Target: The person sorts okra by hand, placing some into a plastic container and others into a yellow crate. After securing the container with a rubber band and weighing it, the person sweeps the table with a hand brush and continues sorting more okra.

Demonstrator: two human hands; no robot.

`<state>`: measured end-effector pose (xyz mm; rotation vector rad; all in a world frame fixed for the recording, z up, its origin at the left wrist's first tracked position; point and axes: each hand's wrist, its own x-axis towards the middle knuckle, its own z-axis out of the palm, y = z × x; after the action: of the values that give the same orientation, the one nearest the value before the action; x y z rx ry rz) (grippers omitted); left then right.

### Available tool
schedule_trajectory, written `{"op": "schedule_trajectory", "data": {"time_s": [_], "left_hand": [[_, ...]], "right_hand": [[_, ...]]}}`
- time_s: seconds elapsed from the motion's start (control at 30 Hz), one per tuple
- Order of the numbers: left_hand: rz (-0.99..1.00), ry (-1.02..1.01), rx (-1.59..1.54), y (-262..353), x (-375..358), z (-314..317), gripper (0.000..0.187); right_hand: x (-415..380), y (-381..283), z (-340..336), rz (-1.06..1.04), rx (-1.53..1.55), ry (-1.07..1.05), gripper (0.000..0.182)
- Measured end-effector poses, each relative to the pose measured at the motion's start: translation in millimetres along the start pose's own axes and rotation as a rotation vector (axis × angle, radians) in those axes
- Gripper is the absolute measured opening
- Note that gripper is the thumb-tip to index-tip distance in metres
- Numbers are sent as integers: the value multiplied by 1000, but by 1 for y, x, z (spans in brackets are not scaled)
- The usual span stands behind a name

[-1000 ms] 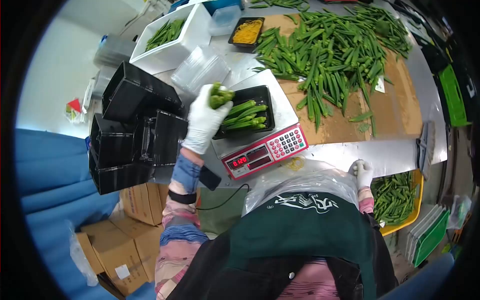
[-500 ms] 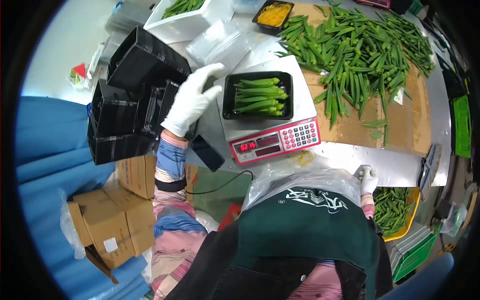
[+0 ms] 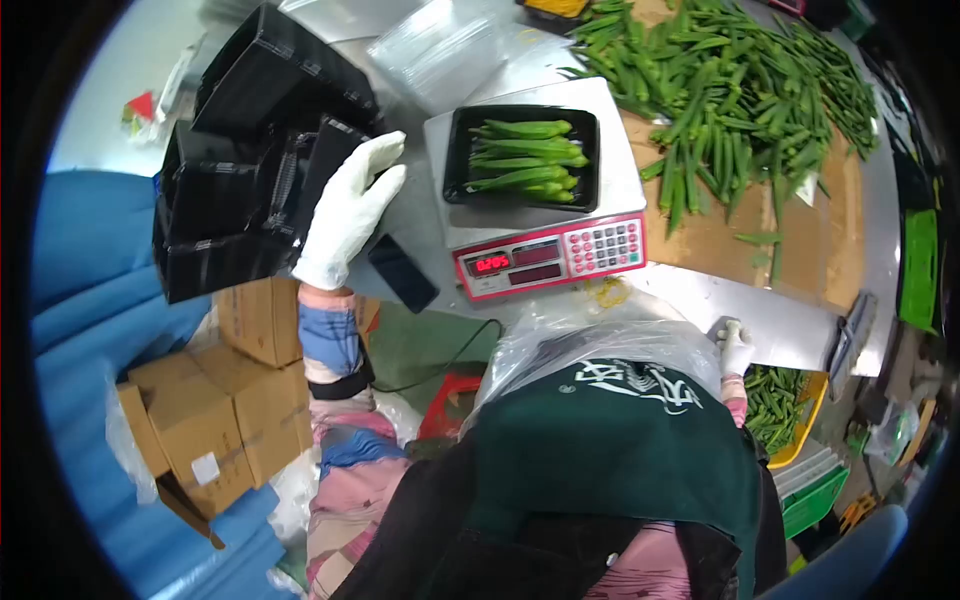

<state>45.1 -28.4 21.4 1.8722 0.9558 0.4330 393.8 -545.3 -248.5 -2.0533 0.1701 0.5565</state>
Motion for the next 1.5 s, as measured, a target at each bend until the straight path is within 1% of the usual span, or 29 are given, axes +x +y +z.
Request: {"op": "schedule_trajectory", "data": {"time_s": [0.07, 0.1, 0.17, 0.2, 0.23, 0.27, 0.3, 0.33, 0.37, 0.43, 0.47, 0.5, 0.57, 0.67, 0.7, 0.77, 0.83, 0.87, 0.97, 1.0, 1.03, 1.1, 1.13, 1.23, 1.27, 1.37, 1.4, 1.5], "left_hand": [[46, -4, -20, -1, 10, 11, 39], [67, 32, 15, 3, 14, 20, 41], [222, 107, 212, 20, 19, 48, 44], [311, 95, 309, 25, 22, 63, 47], [417, 82, 329, 22, 26, 81, 48], [496, 52, 442, 28, 29, 96, 49], [577, 26, 557, 34, 32, 110, 50], [601, -39, 580, 33, 35, 123, 53], [608, -81, 730, 32, 37, 135, 59], [552, -109, 852, 24, 43, 157, 65], [552, -106, 894, 24, 43, 160, 69], [539, -98, 900, 23, 45, 162, 68], [518, -117, 855, 24, 46, 161, 68], [495, -125, 793, 26, 47, 161, 68], [485, -130, 782, 28, 48, 161, 68], [471, -132, 760, 29, 49, 161, 68], [459, -136, 747, 31, 51, 160, 70], [450, -140, 746, 32, 51, 160, 71], [433, -139, 740, 30, 51, 161, 73], [432, -137, 737, 30, 51, 161, 73], [433, -134, 733, 31, 52, 160, 73], [427, -128, 724, 32, 52, 160, 72], [428, -127, 719, 33, 52, 160, 72], [435, -116, 724, 33, 50, 161, 72], [440, -108, 717, 31, 50, 161, 70], [441, -103, 696, 31, 48, 160, 72], [466, -72, 669, 31, 47, 159, 72], [499, 113, 625, 54, 36, 160, 71]], "right_hand": [[-7, -5, 0, -14, 50, -16, 18], [-7, -6, 0, -23, 20, -6, 19], [-8, -13, 2, -9, 10, 4, 19], [-13, -27, 4, -32, -26, 21, 19], [-17, -41, 7, -54, -65, 33, 19], [-12, -44, 13, -102, -41, 51, 19], [-16, -66, 20, -145, -76, 7, 20], [-17, -82, 29, -162, -68, -15, 20], [-17, -98, 39, -179, -60, -38, 21], [-26, -153, 55, -194, -95, -129, 20], [-6, -144, 65, -183, -59, -155, 18], [0, -155, 73, -181, -54, -204, 24], [17, -171, 93, -272, -28, -206, 22], [46, -196, 123, -373, -135, -210, 20], [54, -208, 134, -395, -205, -205, 24], [70, -232, 156, -370, -319, -185, 30], [90, -239, 182, -439, -471, -49, 36], [95, -246, 192, -412, -510, -28, 37], [105, -261, 189, -383, -528, -111, 35], [105, -266, 184, -361, -331, -174, 31], [98, -267, 175, -250, 36, -285, 24], [91, -272, 152, -252, 161, -374, 21], [93, -264, 141, -251, 270, -464, 19], [73, -262, 119, -239, 638, -643, 15], [63, -263, 112, -175, 758, -722, 12], [30, -272, 100, -109, 927, -770, 13], [22, -273, 97, -127, 958, -803, 15], [-11, -284, 89, -130, 891, -780, 17]]}}
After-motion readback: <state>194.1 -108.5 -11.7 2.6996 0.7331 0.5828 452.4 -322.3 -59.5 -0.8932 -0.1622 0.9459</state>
